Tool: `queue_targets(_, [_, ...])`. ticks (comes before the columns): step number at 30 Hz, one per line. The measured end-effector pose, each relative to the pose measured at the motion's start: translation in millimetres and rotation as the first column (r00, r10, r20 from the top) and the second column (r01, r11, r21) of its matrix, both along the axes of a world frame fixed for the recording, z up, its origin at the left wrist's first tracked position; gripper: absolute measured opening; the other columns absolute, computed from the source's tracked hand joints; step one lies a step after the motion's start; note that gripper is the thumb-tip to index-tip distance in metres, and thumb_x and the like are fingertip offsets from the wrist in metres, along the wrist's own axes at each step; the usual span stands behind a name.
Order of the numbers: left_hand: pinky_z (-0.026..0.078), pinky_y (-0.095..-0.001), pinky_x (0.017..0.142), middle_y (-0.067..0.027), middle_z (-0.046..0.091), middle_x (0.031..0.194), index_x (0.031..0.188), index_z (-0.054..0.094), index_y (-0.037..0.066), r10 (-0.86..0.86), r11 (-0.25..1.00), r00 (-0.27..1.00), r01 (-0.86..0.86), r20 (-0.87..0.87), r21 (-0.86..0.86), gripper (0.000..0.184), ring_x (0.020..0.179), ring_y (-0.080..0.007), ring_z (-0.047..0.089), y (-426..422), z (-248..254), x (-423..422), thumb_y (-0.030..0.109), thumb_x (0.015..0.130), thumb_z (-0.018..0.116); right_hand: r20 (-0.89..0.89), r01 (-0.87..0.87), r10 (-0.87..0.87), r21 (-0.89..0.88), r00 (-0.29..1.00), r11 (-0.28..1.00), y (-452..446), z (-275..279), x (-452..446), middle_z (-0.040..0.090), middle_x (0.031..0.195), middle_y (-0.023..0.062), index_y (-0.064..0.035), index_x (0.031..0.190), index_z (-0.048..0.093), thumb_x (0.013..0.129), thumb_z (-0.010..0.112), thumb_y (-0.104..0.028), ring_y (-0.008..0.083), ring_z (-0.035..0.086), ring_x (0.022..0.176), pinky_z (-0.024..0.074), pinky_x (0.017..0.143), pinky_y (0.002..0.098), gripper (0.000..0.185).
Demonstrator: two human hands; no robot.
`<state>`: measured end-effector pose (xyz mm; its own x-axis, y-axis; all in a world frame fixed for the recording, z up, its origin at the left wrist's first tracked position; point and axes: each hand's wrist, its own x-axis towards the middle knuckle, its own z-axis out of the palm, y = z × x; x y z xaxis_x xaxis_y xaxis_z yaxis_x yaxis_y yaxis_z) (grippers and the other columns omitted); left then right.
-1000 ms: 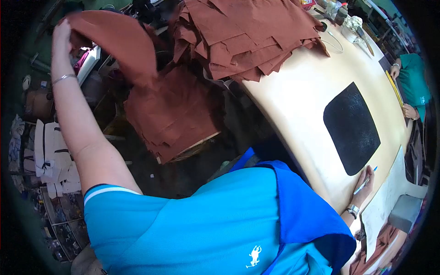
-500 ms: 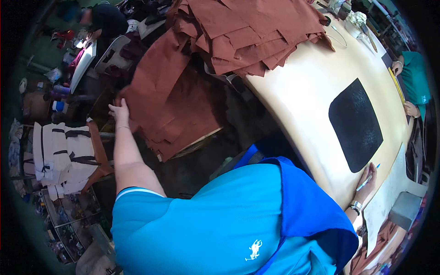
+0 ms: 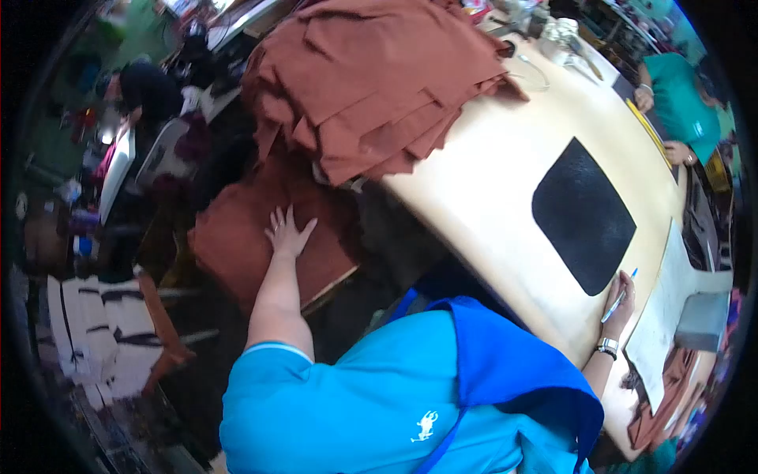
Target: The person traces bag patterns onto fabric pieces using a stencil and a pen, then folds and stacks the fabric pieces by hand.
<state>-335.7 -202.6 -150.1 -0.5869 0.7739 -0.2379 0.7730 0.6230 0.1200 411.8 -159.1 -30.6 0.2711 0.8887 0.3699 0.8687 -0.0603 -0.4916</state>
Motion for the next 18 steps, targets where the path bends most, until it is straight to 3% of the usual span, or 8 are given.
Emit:
queue_targets(3, [0.014,-0.0641,0.113,-0.0198,0.025,0.156,0.149,0.034,0.016,0.121,0.96,0.988,-0.14,0.095,0.241,0.069,0.146,-0.0381,0.017,6.6,12.6,-8.0,0.057,0.095,0.044,-0.041,0.002,-0.001,0.024,0.999,1.0,-0.6,1.3,-3.7,0.067,0.111,0.0142,-0.0014,0.116,0.063,0.093,0.062,-0.008,0.0253,0.064,0.104,0.0499,0.093,0.0354,0.024])
queue_targets(5, [0.019,-0.0597,0.112,-0.0159,0.038,0.15,0.14,0.045,0.013,0.134,0.631,0.983,-0.182,0.125,0.754,0.047,0.142,-0.0383,0.027,37.3,25.1,-29.0,0.039,0.1,0.046,-0.062,0.001,-0.001,0.009,0.998,1.0,-2.1,8.4,-8.6,0.067,0.111,0.0146,-0.0017,0.115,0.063,0.093,0.062,-0.008,0.0251,0.064,0.104,0.05,0.092,0.0353,0.023])
queue_targets(7, [0.025,-0.0555,0.11,-0.0113,0.046,0.145,0.133,0.052,0.012,-0.115,0.153,0.975,0.207,-0.19,0.966,0.037,0.138,-0.0382,0.034,84.4,96.2,-14.4,0.026,0.1,0.05,-0.059,-0.017,0.02,0.04,0.998,0.999,-2.5,6.1,-6.7,0.067,0.107,0.014,-0.0012,0.114,0.063,0.092,0.063,-0.006,0.0237,0.065,0.101,0.0506,0.09,0.0342,0.022])
queue_targets(9, [0.027,-0.0576,0.108,-0.0098,0.046,0.145,0.132,0.053,0.013,-0.154,0.18,0.914,0.4,-0.376,0.898,0.036,0.138,-0.0382,0.034,119.0,183.3,34.7,0.021,0.097,0.053,-0.057,-0.037,0.04,0.049,0.998,0.998,-2.1,6.1,-6.1,0.068,0.105,0.0126,-0.0012,0.113,0.063,0.092,0.063,-0.007,0.022,0.065,0.097,0.051,0.087,0.0326,0.022])
queue_targets(11, [0.026,-0.0617,0.108,-0.0111,0.046,0.145,0.133,0.053,0.019,-0.286,0.332,0.764,0.645,-0.579,0.688,0.041,0.139,-0.0391,0.032,154.9,231.5,65.3,0.015,0.092,0.055,0.001,-0.017,0.017,0.051,1.0,0.999,-2.3,11.0,-10.1,0.067,0.102,0.0134,-0.0005,0.111,0.063,0.091,0.065,-0.006,0.0222,0.065,0.095,0.0509,0.085,0.0319,0.021])
queue_targets(14, [0.022,-0.0655,0.109,-0.0107,0.046,0.144,0.127,0.058,0.023,-0.367,0.498,0.631,0.754,-0.683,0.429,0.042,0.14,-0.0355,0.032,207.9,243.0,93.2,0.011,0.086,0.057,-0.021,-0.035,0.037,0.094,0.999,0.995,-3.6,12.1,-11.6,0.066,0.101,0.0134,-0.0007,0.11,0.064,0.089,0.065,-0.004,0.0237,0.065,0.094,0.0506,0.085,0.0329,0.021])
queue_targets(17, [0.019,-0.0684,0.11,-0.0079,0.046,0.144,0.117,0.063,0.023,-0.514,0.57,0.661,0.739,-0.546,0.358,0.037,0.141,-0.0288,0.033,248.6,248.1,85.4,0.008,0.084,0.058,-0.06,-0.038,0.046,0.133,0.997,0.99,-5.1,15.2,-14.7,0.066,0.096,0.0131,-0.001,0.109,0.064,0.086,0.066,-0.002,0.0249,0.064,0.09,0.0506,0.083,0.0345,0.022])
queue_targets(18, [0.031,-0.0591,0.108,-0.0082,0.056,0.133,0.109,0.064,0.016,-0.48,0.494,0.652,0.754,-0.588,0.433,0.029,0.13,-0.0265,0.047,252.5,251.5,91.1,0.005,0.084,0.056,-0.085,-0.031,0.043,0.138,0.995,0.99,-4.5,12.5,-13.0,0.066,0.094,0.0135,-0.0015,0.108,0.064,0.087,0.066,-0.003,0.0248,0.064,0.09,0.0507,0.083,0.0344,0.021])
